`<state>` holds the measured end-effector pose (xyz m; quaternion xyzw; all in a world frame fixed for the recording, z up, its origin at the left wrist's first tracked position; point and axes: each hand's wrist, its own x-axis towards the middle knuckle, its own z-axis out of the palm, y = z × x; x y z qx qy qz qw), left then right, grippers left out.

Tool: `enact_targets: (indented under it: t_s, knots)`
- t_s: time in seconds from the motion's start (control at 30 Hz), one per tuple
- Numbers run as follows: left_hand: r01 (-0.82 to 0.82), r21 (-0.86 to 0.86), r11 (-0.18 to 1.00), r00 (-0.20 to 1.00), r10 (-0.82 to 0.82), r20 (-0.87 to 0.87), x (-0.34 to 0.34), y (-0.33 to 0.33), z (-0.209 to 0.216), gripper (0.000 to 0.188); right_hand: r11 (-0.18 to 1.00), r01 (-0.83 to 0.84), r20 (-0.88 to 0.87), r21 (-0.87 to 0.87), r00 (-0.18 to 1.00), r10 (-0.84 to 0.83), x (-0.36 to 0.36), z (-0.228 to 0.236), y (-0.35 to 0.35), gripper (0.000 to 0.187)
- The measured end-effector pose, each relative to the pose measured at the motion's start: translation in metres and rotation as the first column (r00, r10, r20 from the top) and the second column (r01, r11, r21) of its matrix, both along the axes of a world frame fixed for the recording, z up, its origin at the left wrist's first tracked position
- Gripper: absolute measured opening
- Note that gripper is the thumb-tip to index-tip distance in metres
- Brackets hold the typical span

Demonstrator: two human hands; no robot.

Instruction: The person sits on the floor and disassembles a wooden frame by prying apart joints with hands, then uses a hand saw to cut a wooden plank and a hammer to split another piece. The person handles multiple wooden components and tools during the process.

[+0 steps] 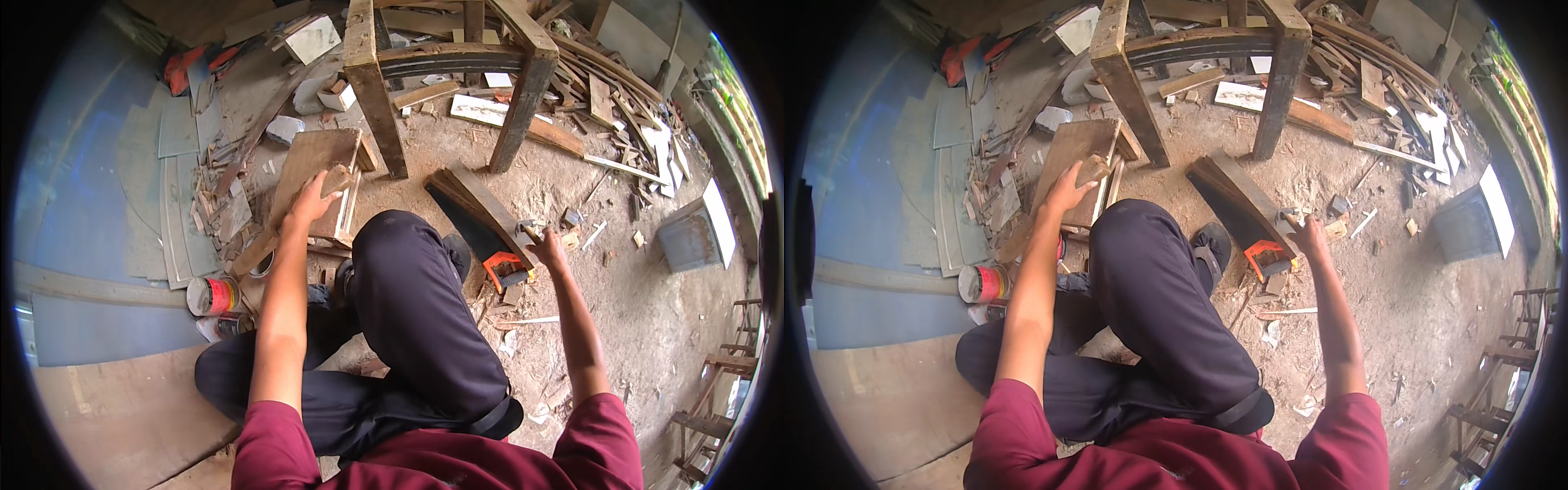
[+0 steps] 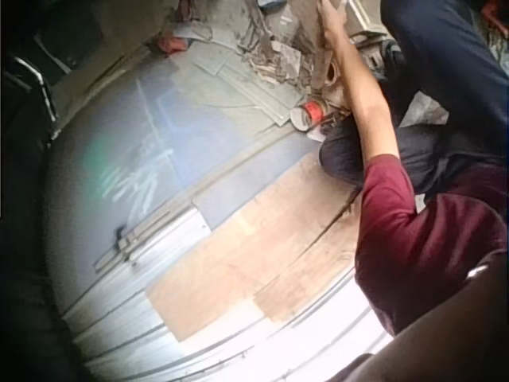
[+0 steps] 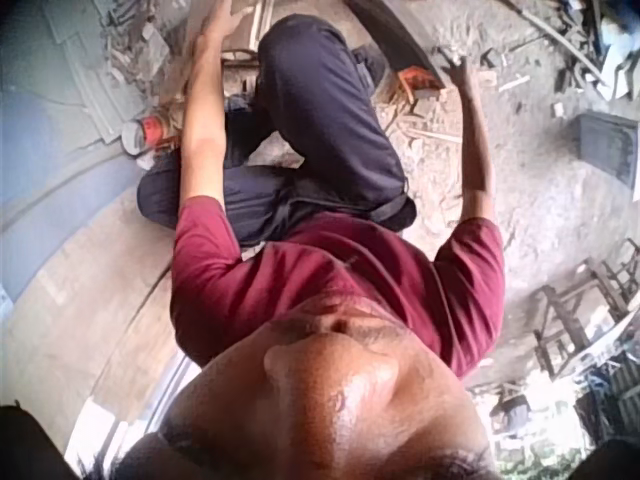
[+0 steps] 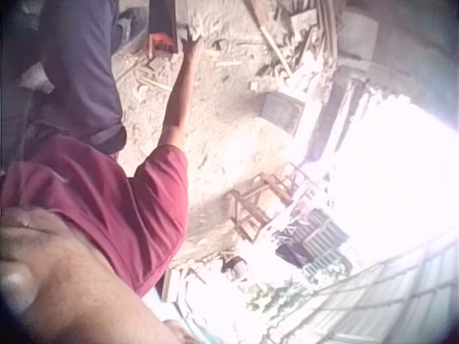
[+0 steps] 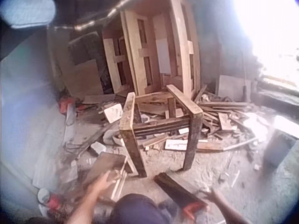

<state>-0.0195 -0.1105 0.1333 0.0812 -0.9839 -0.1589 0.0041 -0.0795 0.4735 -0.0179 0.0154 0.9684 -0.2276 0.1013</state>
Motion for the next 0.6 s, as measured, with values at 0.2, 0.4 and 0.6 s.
enact_targets:
  t_s: [0.2,0.4,0.6]
  knots:
    - [-0.168,-0.088,0.982,0.986,0.166,-0.026,-0.011,0.032,-0.035,0.068,0.967,0.115,0.087,-0.228,0.991,-0.097,0.022,0.026,0.041,0.041]
    - [-0.112,-0.103,0.988,0.993,0.108,-0.039,-0.009,0.016,-0.037,0.065,0.635,0.326,0.297,-0.7,0.942,-0.156,0.074,0.104,0.003,0.042]
    - [-0.072,-0.093,0.993,0.984,0.055,-0.171,-0.016,0.015,-0.045,0.068,0.214,0.443,0.424,-0.871,0.896,-0.129,0.089,0.232,-0.001,0.025]
